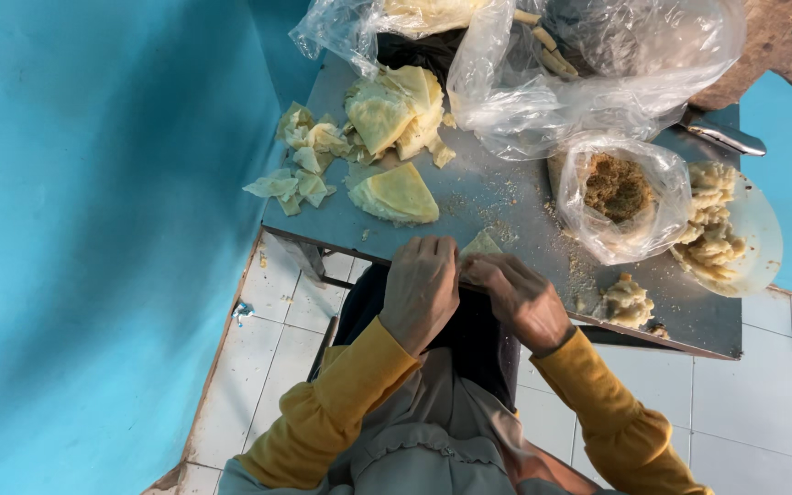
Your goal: The person sits at a small metal table folding triangular dough wrappers around a brown filling. They pinch the wrapper edges closed by hand, place each finished pastry on a plate with others, and take more filling from a plastic-lined bowl as they work.
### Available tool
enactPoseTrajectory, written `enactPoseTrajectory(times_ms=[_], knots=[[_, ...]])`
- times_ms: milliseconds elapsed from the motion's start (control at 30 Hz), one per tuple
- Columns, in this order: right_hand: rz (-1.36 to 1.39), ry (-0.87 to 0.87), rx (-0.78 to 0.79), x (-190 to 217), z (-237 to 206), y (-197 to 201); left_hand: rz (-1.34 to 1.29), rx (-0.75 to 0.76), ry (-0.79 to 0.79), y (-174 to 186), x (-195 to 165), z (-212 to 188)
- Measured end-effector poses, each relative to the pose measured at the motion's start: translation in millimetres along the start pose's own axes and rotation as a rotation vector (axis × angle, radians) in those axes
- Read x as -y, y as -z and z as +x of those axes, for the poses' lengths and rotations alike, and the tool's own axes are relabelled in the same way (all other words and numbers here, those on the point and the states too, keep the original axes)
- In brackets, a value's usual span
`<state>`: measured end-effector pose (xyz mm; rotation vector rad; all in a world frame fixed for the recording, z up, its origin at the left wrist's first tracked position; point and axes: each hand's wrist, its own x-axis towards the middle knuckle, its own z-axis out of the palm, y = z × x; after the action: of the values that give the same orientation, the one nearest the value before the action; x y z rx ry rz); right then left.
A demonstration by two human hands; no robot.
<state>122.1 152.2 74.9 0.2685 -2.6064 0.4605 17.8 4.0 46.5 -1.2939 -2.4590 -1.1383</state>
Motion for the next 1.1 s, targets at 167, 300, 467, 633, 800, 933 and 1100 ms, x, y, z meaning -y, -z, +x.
enactPoseTrajectory(times_ms=[167, 300, 467, 633, 800, 933, 1100], knots=[[-0.178, -0.11, -0.079, 8.4, -20.9, 4.0, -0.028, 0.024, 0.03, 0.9, -0.9, 1.5], [-0.129, -0.391, -0.136, 5.8, -24.0, -1.3, -0.13, -0.024, 0.029, 4.5, -2.3, 2.9], [0.02, -0.503, -0.039, -4.9, -12.5, 0.8, -0.267, -0.006, 0.021, 7.0, -4.2, 3.2], [0.221, -0.523, 0.006, -1.1, -8.8, 8.8, -0.384, 0.025, -0.012, 6.6, -2.3, -2.1], [0.181, -0.424, 0.032, 6.5, -5.4, 10.7, -0.427, 0.042, -0.064, 3.4, 1.6, -5.1], [0.104, -0.382, 0.082, 14.0, -4.6, 13.9, -0.341, 0.12, -0.133, -1.2, 6.4, -5.2], [0.171, -0.426, 0.143, 19.1, -5.6, 21.6, -0.308, 0.114, -0.291, -6.7, 21.5, -2.9]])
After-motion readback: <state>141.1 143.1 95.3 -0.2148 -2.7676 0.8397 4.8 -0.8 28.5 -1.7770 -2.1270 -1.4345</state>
